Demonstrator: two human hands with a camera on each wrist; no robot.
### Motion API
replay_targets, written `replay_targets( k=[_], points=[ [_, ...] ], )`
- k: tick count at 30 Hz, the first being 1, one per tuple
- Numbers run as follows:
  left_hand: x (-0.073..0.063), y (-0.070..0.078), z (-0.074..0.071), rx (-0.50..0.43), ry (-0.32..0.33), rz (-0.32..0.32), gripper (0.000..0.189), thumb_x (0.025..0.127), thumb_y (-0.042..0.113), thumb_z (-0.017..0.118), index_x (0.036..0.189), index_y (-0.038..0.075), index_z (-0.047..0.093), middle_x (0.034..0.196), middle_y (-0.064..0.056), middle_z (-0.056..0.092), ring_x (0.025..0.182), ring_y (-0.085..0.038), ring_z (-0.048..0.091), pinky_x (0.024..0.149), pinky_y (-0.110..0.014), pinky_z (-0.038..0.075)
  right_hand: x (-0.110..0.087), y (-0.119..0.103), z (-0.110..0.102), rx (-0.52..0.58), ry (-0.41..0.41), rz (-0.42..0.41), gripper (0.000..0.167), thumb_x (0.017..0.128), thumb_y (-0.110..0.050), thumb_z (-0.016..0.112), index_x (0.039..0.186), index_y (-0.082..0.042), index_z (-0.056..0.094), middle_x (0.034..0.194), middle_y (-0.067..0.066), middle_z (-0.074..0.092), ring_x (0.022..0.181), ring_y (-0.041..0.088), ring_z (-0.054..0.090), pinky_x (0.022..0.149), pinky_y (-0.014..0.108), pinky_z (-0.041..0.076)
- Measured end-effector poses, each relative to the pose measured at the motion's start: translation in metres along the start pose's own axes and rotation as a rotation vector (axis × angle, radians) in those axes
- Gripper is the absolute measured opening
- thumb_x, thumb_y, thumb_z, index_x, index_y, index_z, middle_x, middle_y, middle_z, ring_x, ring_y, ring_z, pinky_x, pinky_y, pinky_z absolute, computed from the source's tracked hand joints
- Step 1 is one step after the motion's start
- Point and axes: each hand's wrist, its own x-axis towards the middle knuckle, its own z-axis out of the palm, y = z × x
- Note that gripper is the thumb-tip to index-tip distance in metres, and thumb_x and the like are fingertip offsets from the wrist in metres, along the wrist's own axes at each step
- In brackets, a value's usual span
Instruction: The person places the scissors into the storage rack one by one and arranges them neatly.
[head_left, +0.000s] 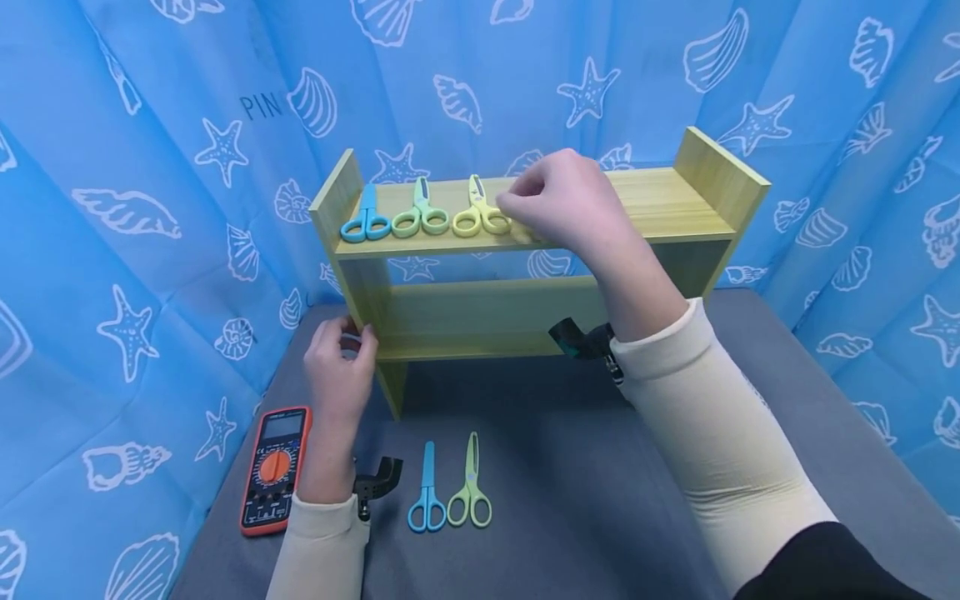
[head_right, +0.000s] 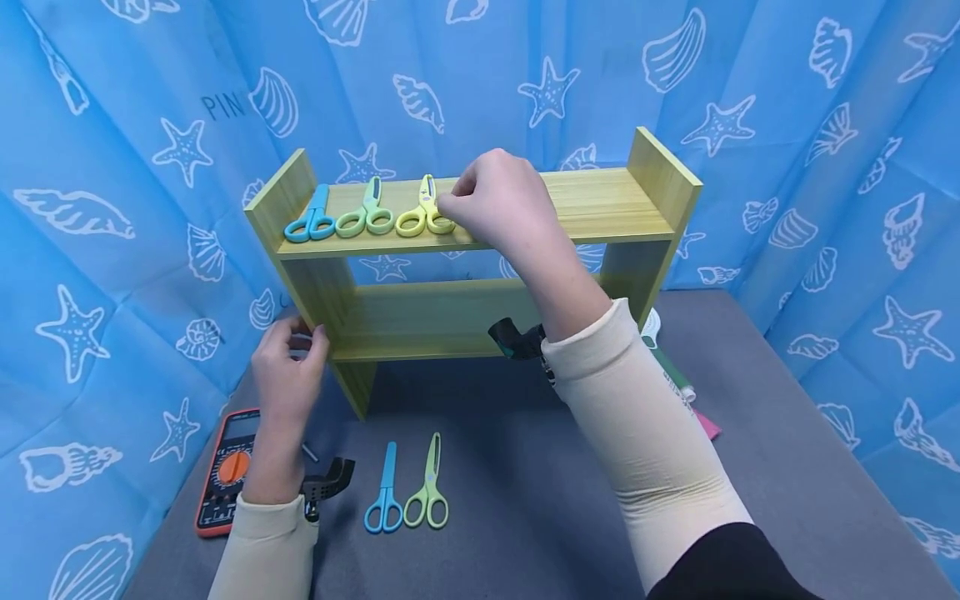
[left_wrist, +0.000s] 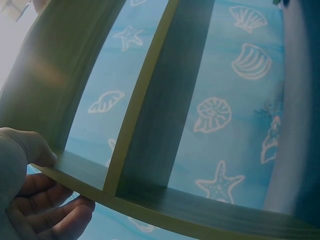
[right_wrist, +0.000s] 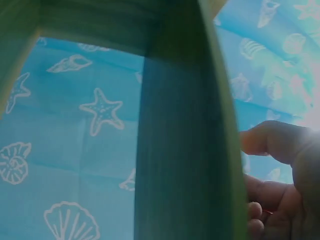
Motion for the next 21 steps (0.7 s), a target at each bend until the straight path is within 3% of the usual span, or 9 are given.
replay_targets(
  k=[3,5,10,15,21],
  points=[
    [0.000,0.000,0.000,0.003,-0.001,-0.003,0.017,0.097,0.009,0.068,0.109,-0.004,0.067,0.102,-0.015,0.065,0.086,-0.023,0.064,0.070,-0.031,0.051,-0.015,0.004,-0.005,0.047,0.054,-0.032,0.032,0.095,-0.030,0.058,0.113,-0.014,0.078,0.106,0.000,0.070,0.091,0.019,0.056,0.077,0.036,0.046],
    [0.000,0.000,0.001,0.005,-0.001,0.000,0.017,0.097,0.008,0.068,0.109,-0.004,0.067,0.102,-0.015,0.065,0.086,-0.023,0.064,0.070,-0.031,0.051,-0.026,0.008,-0.006,0.076,0.095,-0.046,0.031,0.097,-0.033,0.059,0.113,-0.014,0.077,0.105,0.002,0.069,0.093,0.020,0.057,0.076,0.037,0.047],
    [0.001,0.000,0.001,0.006,0.001,0.005,0.017,0.097,0.008,0.068,0.109,-0.004,0.067,0.102,-0.016,0.065,0.086,-0.022,0.063,0.070,-0.025,0.050,-0.052,0.019,-0.006,0.148,0.191,-0.100,0.026,0.097,-0.034,0.066,0.109,-0.014,0.077,0.096,0.004,0.067,0.084,0.021,0.059,0.069,0.034,0.047],
    [0.000,0.002,0.000,0.006,-0.003,-0.016,0.018,0.098,0.010,0.067,0.110,-0.003,0.067,0.102,-0.015,0.065,0.087,-0.022,0.063,0.071,-0.022,0.048,-0.075,0.034,0.001,0.206,0.296,-0.223,0.023,0.093,-0.028,0.074,0.106,-0.009,0.078,0.090,0.004,0.068,0.076,0.018,0.058,0.063,0.025,0.045],
    [-0.001,0.001,0.000,0.006,-0.008,-0.021,0.018,0.098,0.010,0.068,0.110,-0.003,0.067,0.102,-0.015,0.065,0.087,-0.022,0.063,0.071,-0.024,0.049,-0.104,0.050,0.015,0.268,0.347,-0.360,0.019,0.091,-0.015,0.077,0.108,-0.007,0.077,0.088,0.002,0.065,0.076,0.014,0.056,0.068,0.020,0.049]
  ],
)
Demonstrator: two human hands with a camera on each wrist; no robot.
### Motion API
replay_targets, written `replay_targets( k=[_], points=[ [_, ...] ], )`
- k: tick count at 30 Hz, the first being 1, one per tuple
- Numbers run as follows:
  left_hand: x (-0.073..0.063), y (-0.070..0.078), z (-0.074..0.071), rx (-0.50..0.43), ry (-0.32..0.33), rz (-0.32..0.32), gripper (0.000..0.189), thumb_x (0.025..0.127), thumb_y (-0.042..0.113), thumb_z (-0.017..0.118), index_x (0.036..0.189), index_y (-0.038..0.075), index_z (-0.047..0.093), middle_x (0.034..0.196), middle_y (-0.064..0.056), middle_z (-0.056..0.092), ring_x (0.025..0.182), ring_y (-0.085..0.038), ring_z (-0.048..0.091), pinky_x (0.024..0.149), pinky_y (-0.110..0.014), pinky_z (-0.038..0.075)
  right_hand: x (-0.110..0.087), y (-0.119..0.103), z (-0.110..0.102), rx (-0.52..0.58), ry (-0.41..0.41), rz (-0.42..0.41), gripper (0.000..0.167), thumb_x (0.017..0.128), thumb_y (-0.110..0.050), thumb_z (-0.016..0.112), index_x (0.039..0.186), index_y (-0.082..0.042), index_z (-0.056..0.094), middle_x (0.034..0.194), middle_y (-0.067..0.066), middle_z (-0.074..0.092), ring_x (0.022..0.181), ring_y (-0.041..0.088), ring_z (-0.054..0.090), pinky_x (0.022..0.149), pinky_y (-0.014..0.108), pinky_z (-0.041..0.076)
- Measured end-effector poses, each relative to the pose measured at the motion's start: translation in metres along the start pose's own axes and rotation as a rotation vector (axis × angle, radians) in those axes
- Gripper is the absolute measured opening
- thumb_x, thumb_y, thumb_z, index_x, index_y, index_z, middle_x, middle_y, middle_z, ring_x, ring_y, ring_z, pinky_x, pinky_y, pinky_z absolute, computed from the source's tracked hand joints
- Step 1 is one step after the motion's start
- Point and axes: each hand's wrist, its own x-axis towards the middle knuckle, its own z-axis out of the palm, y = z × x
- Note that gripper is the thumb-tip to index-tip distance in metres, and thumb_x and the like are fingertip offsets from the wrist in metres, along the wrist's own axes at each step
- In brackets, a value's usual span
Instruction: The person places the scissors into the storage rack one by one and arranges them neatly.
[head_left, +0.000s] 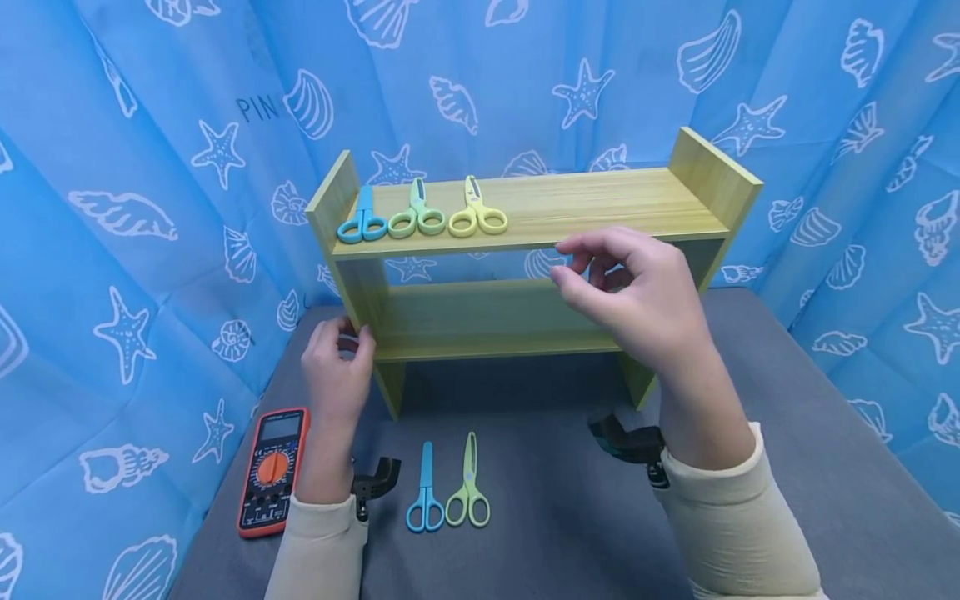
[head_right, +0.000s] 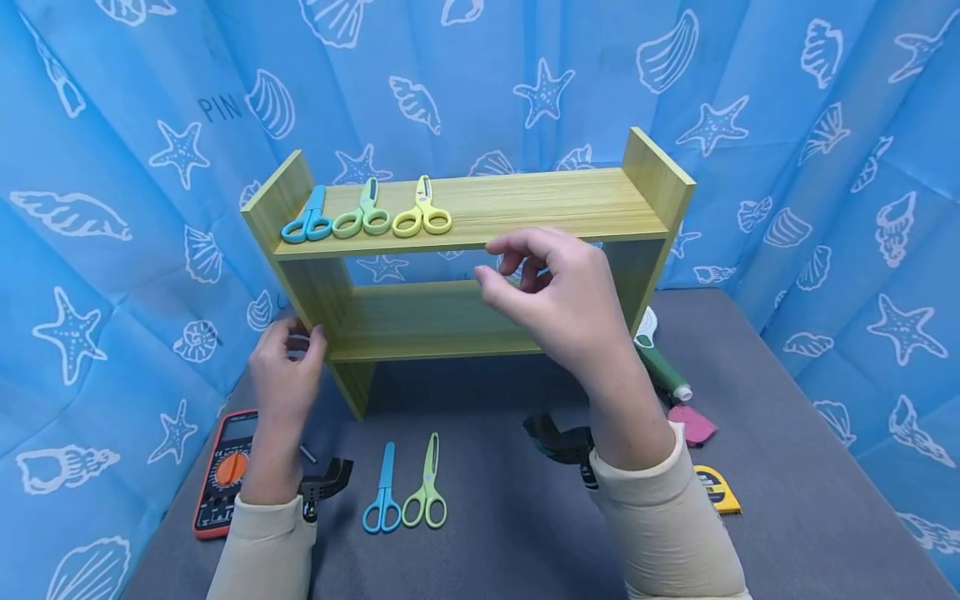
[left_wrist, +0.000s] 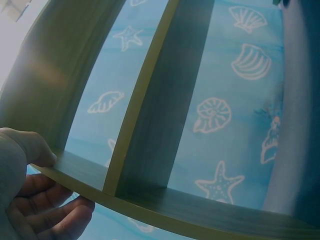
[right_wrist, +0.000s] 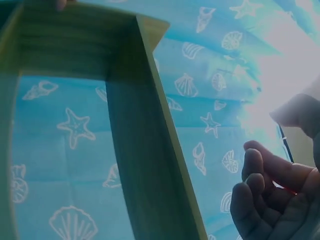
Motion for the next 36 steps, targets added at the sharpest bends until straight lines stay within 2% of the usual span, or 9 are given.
replay_targets(
  k=[6,9,12,18,24,32,36],
  points=[
    [0.000,-0.001,0.000,-0.008,0.004,0.001,0.018,0.098,0.010,0.068,0.109,-0.003,0.067,0.102,-0.015,0.065,0.087,-0.023,0.063,0.071,-0.024,0.050,-0.027,0.008,0.011,0.060,-0.021,-0.129,0.025,0.083,-0.003,0.080,0.108,-0.005,0.076,0.091,0.000,0.067,0.079,0.014,0.061,0.073,0.020,0.054],
    [0.000,-0.001,0.001,-0.004,0.002,-0.002,0.018,0.098,0.011,0.067,0.109,-0.003,0.067,0.102,-0.015,0.065,0.086,-0.023,0.064,0.070,-0.031,0.052,-0.037,0.012,0.019,0.049,-0.049,-0.204,0.029,0.080,-0.005,0.082,0.108,-0.005,0.075,0.094,0.000,0.067,0.082,0.014,0.061,0.076,0.022,0.054],
    [0.000,0.000,0.001,0.002,-0.003,-0.005,0.018,0.098,0.012,0.067,0.109,-0.003,0.067,0.102,-0.014,0.065,0.087,-0.023,0.064,0.070,-0.036,0.053,-0.049,0.016,0.028,0.056,-0.081,-0.226,0.032,0.079,-0.009,0.084,0.109,-0.007,0.074,0.097,-0.002,0.067,0.086,0.012,0.060,0.078,0.025,0.052],
    [0.000,0.000,0.001,0.001,0.001,-0.007,0.018,0.098,0.010,0.068,0.109,-0.004,0.067,0.102,-0.015,0.065,0.087,-0.025,0.064,0.070,-0.030,0.052,-0.072,0.024,0.046,0.101,-0.150,-0.183,0.034,0.081,-0.012,0.084,0.112,-0.011,0.073,0.105,-0.007,0.068,0.093,0.013,0.062,0.082,0.027,0.052],
    [0.000,0.000,0.002,-0.002,0.009,-0.007,0.018,0.098,0.010,0.067,0.108,-0.005,0.067,0.102,-0.016,0.065,0.087,-0.025,0.063,0.070,-0.034,0.053,-0.092,0.037,0.059,0.091,-0.224,-0.132,0.036,0.083,-0.014,0.083,0.117,-0.014,0.072,0.109,-0.010,0.067,0.096,0.011,0.062,0.084,0.032,0.054],
    [0.000,0.000,0.001,0.017,0.015,-0.002,0.017,0.098,0.010,0.067,0.107,-0.005,0.067,0.101,-0.016,0.065,0.086,-0.022,0.063,0.070,-0.019,0.048,-0.120,0.055,0.080,0.091,-0.321,-0.062,0.037,0.084,-0.015,0.084,0.118,-0.017,0.070,0.107,-0.012,0.065,0.096,0.007,0.063,0.083,0.035,0.058],
    [-0.001,0.000,0.002,0.016,0.009,-0.006,0.018,0.099,0.011,0.067,0.108,-0.004,0.067,0.101,-0.015,0.065,0.086,-0.021,0.063,0.070,-0.026,0.051,-0.134,0.066,0.090,0.089,-0.368,-0.013,0.037,0.083,-0.016,0.084,0.117,-0.018,0.070,0.104,-0.014,0.064,0.094,0.005,0.062,0.081,0.032,0.057]
  ],
)
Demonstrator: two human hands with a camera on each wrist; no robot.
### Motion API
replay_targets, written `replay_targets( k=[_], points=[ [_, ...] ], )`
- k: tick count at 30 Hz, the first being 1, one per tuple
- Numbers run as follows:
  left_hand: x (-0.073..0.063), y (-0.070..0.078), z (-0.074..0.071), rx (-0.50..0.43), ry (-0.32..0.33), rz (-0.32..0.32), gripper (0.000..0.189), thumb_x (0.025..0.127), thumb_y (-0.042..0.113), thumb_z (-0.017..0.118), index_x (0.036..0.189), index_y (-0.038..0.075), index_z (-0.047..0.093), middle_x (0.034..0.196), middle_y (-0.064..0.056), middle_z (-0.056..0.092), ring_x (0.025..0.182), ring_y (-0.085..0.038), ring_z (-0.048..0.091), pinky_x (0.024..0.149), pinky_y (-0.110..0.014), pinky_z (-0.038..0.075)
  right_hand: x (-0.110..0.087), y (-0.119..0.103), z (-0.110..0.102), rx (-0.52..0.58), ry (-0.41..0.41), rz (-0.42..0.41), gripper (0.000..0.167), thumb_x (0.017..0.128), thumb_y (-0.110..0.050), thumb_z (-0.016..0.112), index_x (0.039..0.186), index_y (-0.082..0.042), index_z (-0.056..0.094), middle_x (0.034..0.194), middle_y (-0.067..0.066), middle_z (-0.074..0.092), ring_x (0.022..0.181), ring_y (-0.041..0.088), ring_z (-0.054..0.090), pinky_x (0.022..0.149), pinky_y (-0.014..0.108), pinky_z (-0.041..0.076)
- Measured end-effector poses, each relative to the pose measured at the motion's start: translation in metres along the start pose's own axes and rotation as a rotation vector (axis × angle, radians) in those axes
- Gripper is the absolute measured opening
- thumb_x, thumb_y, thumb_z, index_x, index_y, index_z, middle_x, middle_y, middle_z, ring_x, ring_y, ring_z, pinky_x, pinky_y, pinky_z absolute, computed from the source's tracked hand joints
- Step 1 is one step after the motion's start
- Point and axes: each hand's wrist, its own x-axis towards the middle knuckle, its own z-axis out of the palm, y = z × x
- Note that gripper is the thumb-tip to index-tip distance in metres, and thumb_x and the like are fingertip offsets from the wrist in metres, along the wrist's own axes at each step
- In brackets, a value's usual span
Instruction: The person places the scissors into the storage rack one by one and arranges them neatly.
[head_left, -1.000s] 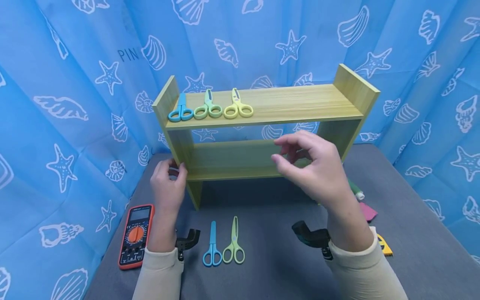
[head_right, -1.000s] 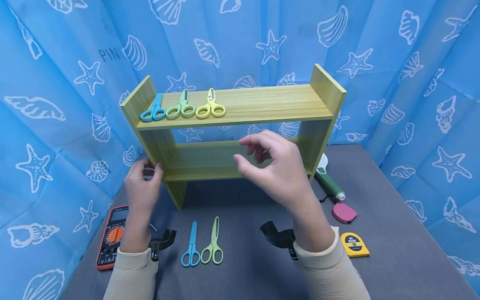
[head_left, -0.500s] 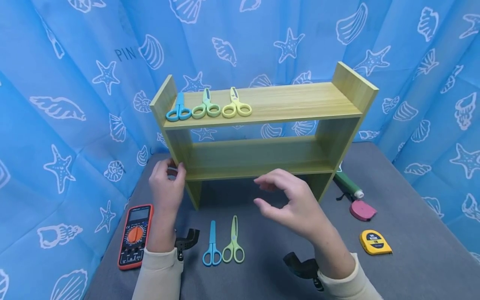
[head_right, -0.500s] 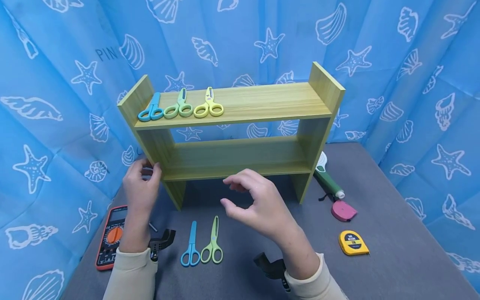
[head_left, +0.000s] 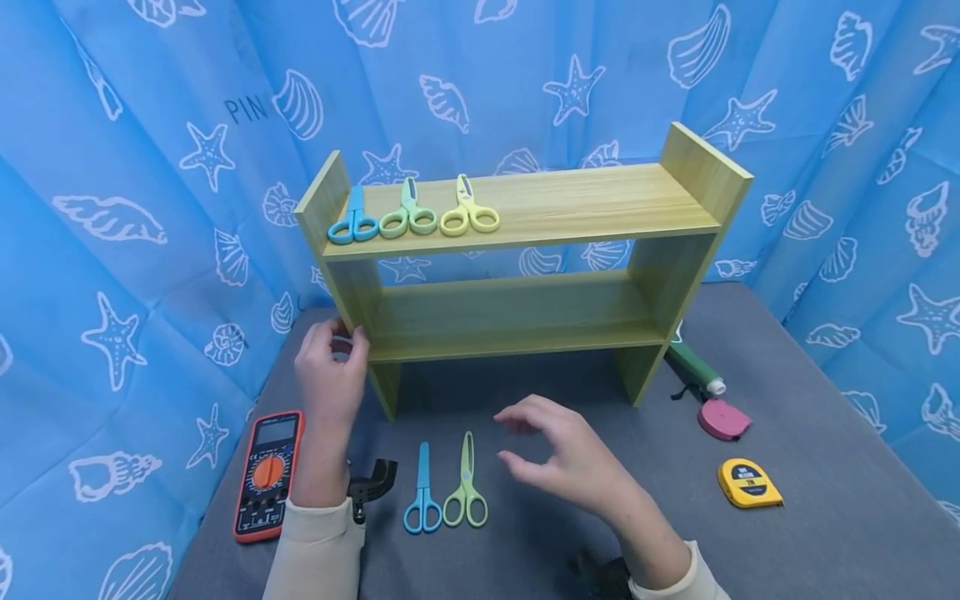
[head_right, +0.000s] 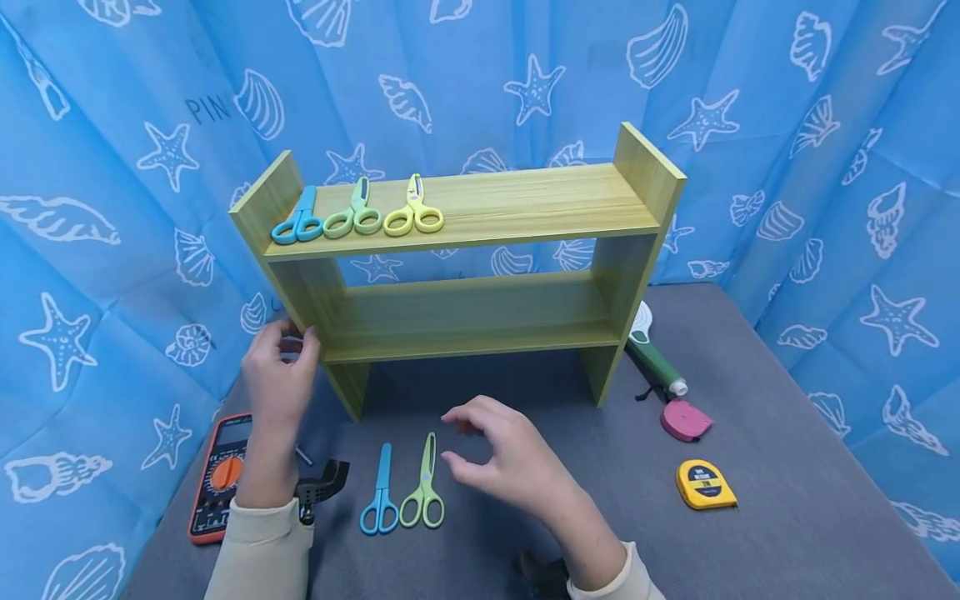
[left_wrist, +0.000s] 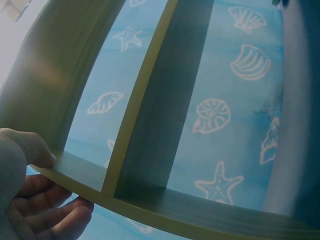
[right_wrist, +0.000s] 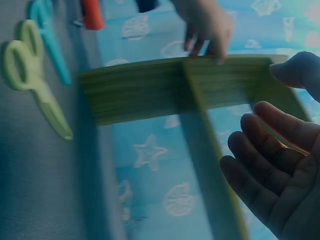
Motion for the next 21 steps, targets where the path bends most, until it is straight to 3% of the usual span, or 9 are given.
replay_targets(
  k=[5,11,15,21],
  points=[
    [0.000,-0.001,0.001,-0.006,0.000,-0.001,0.017,0.098,0.010,0.067,0.109,-0.004,0.067,0.102,-0.015,0.065,0.087,-0.022,0.063,0.070,-0.032,0.052,-0.009,0.016,0.018,0.000,-0.086,0.030,0.036,0.085,-0.017,0.083,0.119,-0.017,0.069,0.104,-0.014,0.064,0.092,0.006,0.061,0.080,0.030,0.056],
    [-0.001,-0.001,0.001,-0.002,-0.004,0.001,0.018,0.098,0.010,0.066,0.109,-0.004,0.067,0.102,-0.015,0.065,0.086,-0.021,0.063,0.069,-0.017,0.047,-0.015,0.028,0.039,0.002,-0.172,0.085,0.032,0.088,-0.017,0.080,0.118,-0.013,0.069,0.102,-0.005,0.066,0.091,0.017,0.064,0.079,0.035,0.056],
    [0.000,0.000,0.001,-0.013,-0.003,0.001,0.017,0.098,0.010,0.066,0.108,-0.004,0.067,0.102,-0.015,0.065,0.086,-0.023,0.063,0.070,-0.015,0.046,-0.016,0.032,0.053,-0.030,-0.252,0.142,0.030,0.090,-0.019,0.078,0.116,-0.008,0.071,0.102,0.001,0.068,0.089,0.016,0.063,0.078,0.032,0.055],
    [0.000,-0.001,0.001,-0.017,0.002,0.003,0.016,0.098,0.008,0.066,0.108,-0.005,0.067,0.102,-0.016,0.065,0.086,-0.023,0.063,0.070,-0.022,0.048,-0.013,0.037,0.074,-0.065,-0.356,0.223,0.030,0.089,-0.022,0.077,0.113,-0.004,0.074,0.096,-0.002,0.067,0.084,0.009,0.061,0.075,0.030,0.053]
  ],
)
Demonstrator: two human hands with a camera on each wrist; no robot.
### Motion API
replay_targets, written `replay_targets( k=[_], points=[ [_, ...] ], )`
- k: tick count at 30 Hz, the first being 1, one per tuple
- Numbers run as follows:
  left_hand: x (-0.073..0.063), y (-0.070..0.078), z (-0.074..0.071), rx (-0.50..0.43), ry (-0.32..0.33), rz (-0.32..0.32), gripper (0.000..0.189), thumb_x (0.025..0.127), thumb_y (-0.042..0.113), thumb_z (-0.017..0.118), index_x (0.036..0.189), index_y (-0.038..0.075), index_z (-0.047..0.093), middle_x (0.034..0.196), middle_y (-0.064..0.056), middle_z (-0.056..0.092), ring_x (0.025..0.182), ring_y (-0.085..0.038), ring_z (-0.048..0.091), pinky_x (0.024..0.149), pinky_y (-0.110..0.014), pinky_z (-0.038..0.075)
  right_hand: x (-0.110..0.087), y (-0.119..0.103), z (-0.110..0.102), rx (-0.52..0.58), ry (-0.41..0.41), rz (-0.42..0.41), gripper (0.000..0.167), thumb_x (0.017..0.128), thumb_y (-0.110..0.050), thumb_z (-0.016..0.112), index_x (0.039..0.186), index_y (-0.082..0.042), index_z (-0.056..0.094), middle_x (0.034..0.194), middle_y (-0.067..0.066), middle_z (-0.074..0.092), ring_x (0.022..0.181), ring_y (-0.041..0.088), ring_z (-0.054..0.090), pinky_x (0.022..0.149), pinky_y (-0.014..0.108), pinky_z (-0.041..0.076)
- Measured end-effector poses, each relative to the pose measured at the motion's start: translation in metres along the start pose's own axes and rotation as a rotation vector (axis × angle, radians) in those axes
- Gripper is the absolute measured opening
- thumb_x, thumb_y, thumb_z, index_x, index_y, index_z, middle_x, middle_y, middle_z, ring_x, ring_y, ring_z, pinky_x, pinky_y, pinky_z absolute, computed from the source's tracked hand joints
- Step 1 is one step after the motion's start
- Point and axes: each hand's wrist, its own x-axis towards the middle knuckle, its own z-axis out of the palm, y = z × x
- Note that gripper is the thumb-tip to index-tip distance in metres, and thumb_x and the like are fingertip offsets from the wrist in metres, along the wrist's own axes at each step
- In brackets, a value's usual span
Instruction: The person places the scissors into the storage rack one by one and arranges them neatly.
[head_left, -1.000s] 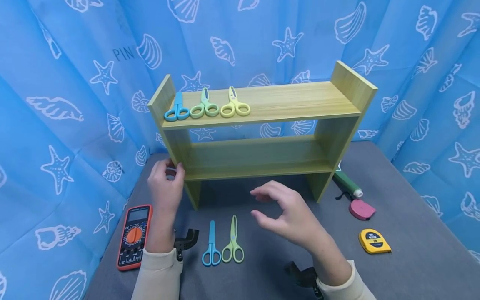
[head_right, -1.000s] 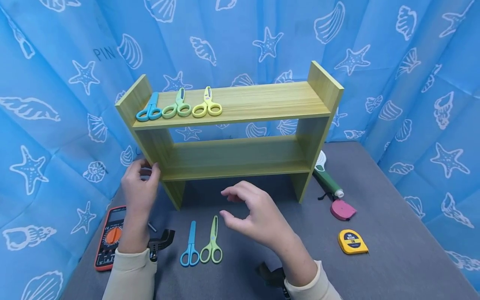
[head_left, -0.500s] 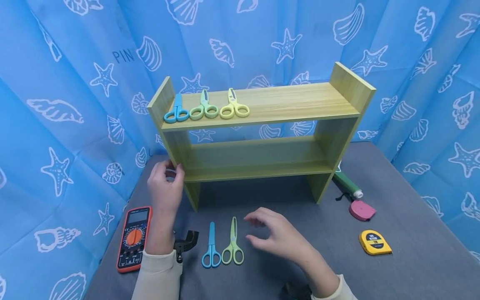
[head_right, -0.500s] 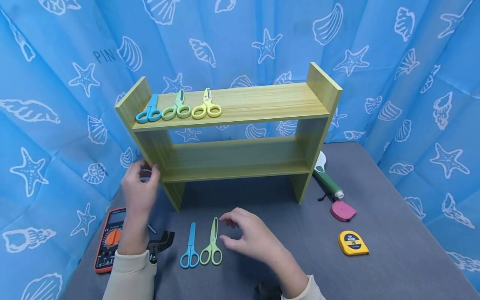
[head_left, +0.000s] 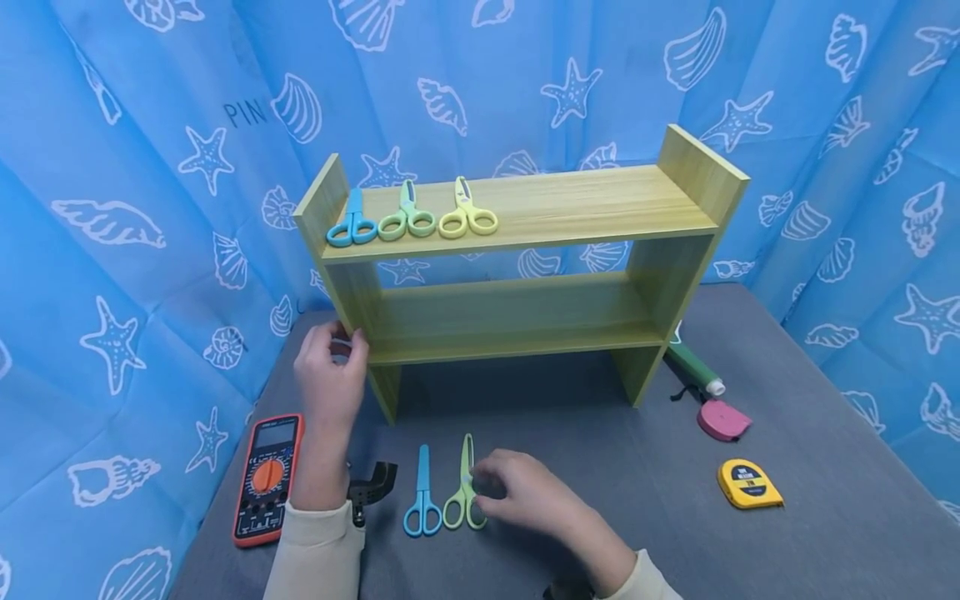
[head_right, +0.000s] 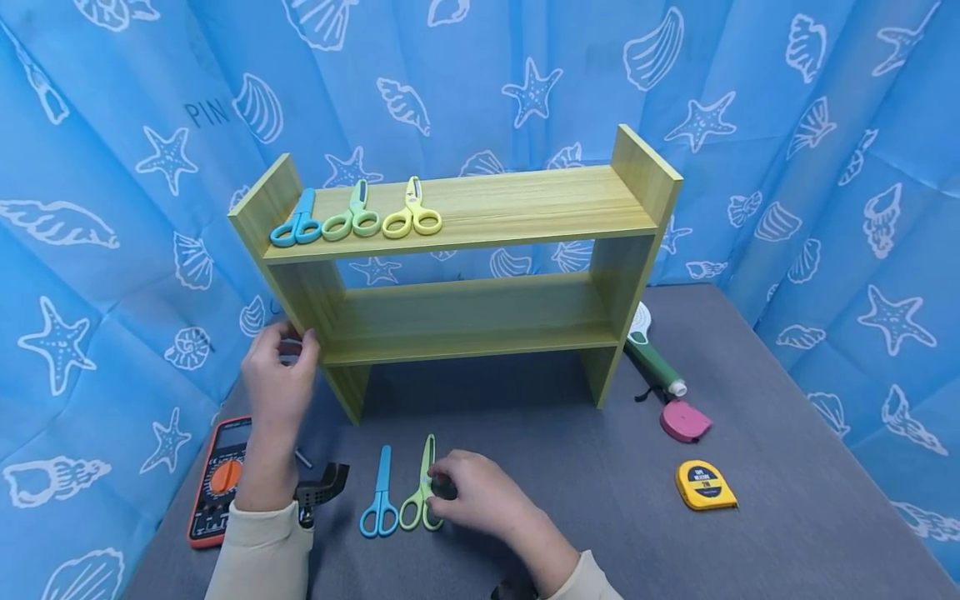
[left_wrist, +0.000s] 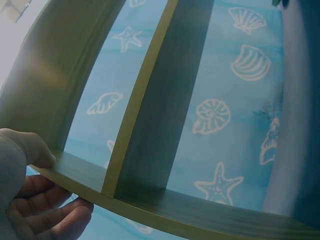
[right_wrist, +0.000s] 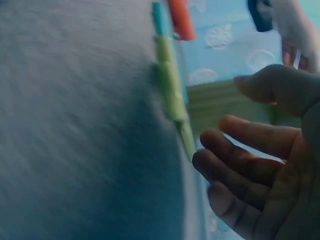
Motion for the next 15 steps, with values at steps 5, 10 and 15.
replay_targets(
  k=[5,10,15],
  points=[
    [-0.001,0.000,-0.001,0.012,-0.005,-0.003,0.017,0.098,0.009,0.067,0.108,-0.004,0.067,0.102,-0.015,0.065,0.086,-0.020,0.063,0.070,-0.019,0.048,0.004,0.000,0.017,-0.051,0.052,0.078,0.018,0.084,-0.016,0.077,0.099,-0.008,0.076,0.085,-0.006,0.063,0.077,0.006,0.057,0.070,0.030,0.052],
    [-0.001,0.001,-0.002,0.018,-0.004,-0.010,0.017,0.097,0.008,0.067,0.109,-0.004,0.067,0.102,-0.015,0.065,0.085,-0.020,0.063,0.069,-0.019,0.048,0.006,-0.002,0.028,-0.070,0.108,0.156,0.009,0.077,-0.013,0.079,0.079,-0.013,0.070,0.073,-0.009,0.053,0.065,0.006,0.047,0.060,0.026,0.043],
    [0.000,0.001,-0.002,0.015,-0.013,-0.018,0.017,0.097,0.009,0.068,0.109,-0.003,0.067,0.103,-0.014,0.065,0.086,-0.021,0.063,0.070,-0.031,0.052,0.005,-0.003,0.030,-0.075,0.114,0.197,0.016,0.072,-0.011,0.074,0.065,-0.019,0.063,0.064,-0.012,0.050,0.056,0.005,0.043,0.052,0.024,0.039]
  ],
)
